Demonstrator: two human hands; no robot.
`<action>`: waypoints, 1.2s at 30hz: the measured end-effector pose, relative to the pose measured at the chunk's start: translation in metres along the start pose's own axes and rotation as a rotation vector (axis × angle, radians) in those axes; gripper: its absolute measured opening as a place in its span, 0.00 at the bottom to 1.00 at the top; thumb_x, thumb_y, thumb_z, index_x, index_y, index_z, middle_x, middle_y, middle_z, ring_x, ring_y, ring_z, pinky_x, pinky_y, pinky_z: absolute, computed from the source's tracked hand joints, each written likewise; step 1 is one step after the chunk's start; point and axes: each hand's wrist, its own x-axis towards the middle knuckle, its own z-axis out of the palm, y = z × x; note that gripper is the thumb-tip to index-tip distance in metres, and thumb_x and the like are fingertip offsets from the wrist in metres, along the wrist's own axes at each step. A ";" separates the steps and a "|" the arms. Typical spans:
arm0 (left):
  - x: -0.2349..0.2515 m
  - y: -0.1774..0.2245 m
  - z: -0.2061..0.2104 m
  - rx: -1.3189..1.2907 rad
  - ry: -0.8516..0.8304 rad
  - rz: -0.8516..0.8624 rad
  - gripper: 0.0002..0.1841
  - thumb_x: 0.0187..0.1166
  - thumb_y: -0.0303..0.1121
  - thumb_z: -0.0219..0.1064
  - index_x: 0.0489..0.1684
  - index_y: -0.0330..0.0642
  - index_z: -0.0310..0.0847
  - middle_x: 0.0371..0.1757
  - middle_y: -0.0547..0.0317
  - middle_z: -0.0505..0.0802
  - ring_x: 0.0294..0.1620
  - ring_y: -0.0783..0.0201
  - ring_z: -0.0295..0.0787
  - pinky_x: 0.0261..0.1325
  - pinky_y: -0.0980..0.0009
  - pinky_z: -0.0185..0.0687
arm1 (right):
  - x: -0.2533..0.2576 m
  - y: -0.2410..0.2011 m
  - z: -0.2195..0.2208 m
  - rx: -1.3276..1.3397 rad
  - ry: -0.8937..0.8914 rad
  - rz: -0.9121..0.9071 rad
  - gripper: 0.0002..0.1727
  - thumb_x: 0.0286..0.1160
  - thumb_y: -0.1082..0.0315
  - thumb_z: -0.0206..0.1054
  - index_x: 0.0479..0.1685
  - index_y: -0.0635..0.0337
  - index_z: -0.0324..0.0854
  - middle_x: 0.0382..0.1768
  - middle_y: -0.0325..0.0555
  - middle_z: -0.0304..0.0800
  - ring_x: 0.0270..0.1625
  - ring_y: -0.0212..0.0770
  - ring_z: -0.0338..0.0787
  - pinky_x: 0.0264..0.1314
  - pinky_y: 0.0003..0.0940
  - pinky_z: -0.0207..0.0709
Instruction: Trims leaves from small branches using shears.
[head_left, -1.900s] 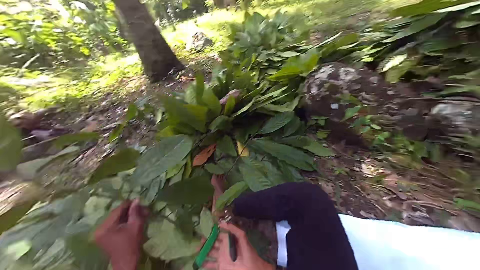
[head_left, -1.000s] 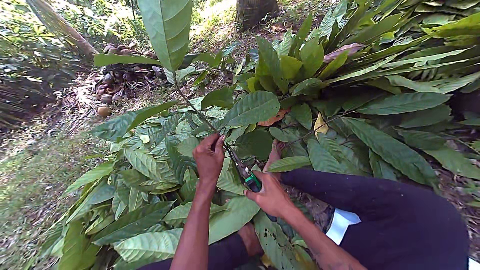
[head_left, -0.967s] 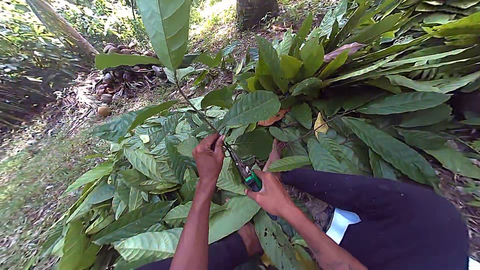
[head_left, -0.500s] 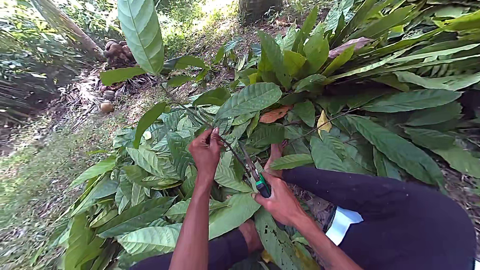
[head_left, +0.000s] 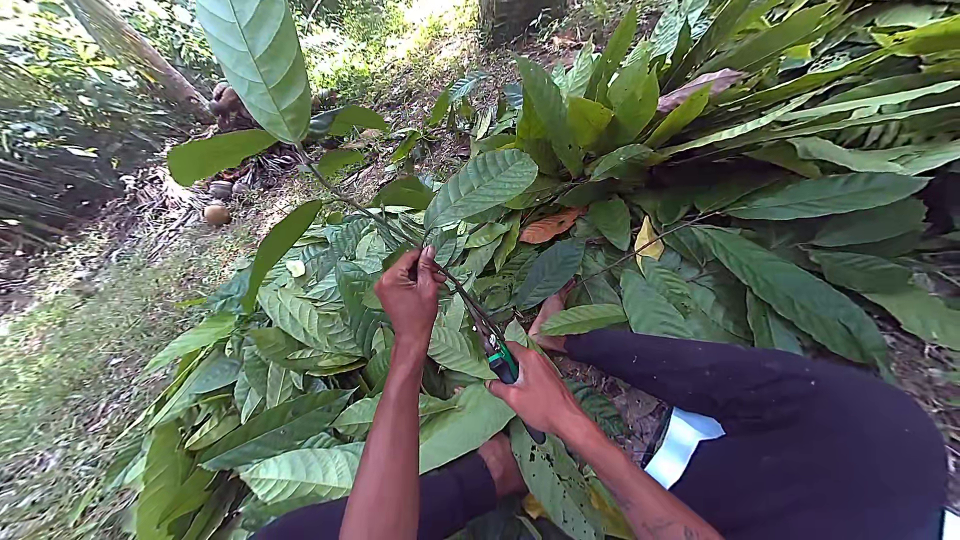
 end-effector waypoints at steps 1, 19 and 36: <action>0.000 0.000 0.000 0.000 0.002 -0.001 0.13 0.88 0.33 0.62 0.39 0.32 0.88 0.24 0.59 0.93 0.21 0.73 0.90 0.29 0.74 0.89 | 0.000 0.000 0.000 -0.009 0.004 -0.001 0.25 0.67 0.54 0.74 0.60 0.59 0.80 0.41 0.48 0.86 0.44 0.47 0.86 0.50 0.49 0.78; -0.004 0.001 0.005 -0.002 0.005 0.000 0.14 0.88 0.35 0.62 0.37 0.35 0.87 0.24 0.61 0.92 0.20 0.74 0.89 0.28 0.75 0.87 | -0.004 0.008 0.006 -0.012 0.080 -0.023 0.18 0.68 0.56 0.73 0.49 0.60 0.85 0.33 0.45 0.86 0.36 0.43 0.86 0.44 0.46 0.77; -0.005 -0.001 -0.010 0.019 -0.016 0.057 0.13 0.88 0.34 0.63 0.39 0.32 0.88 0.24 0.58 0.92 0.21 0.72 0.89 0.30 0.73 0.89 | -0.009 0.019 -0.009 -0.041 -0.020 0.018 0.25 0.65 0.53 0.74 0.57 0.59 0.83 0.39 0.47 0.87 0.43 0.47 0.86 0.48 0.51 0.78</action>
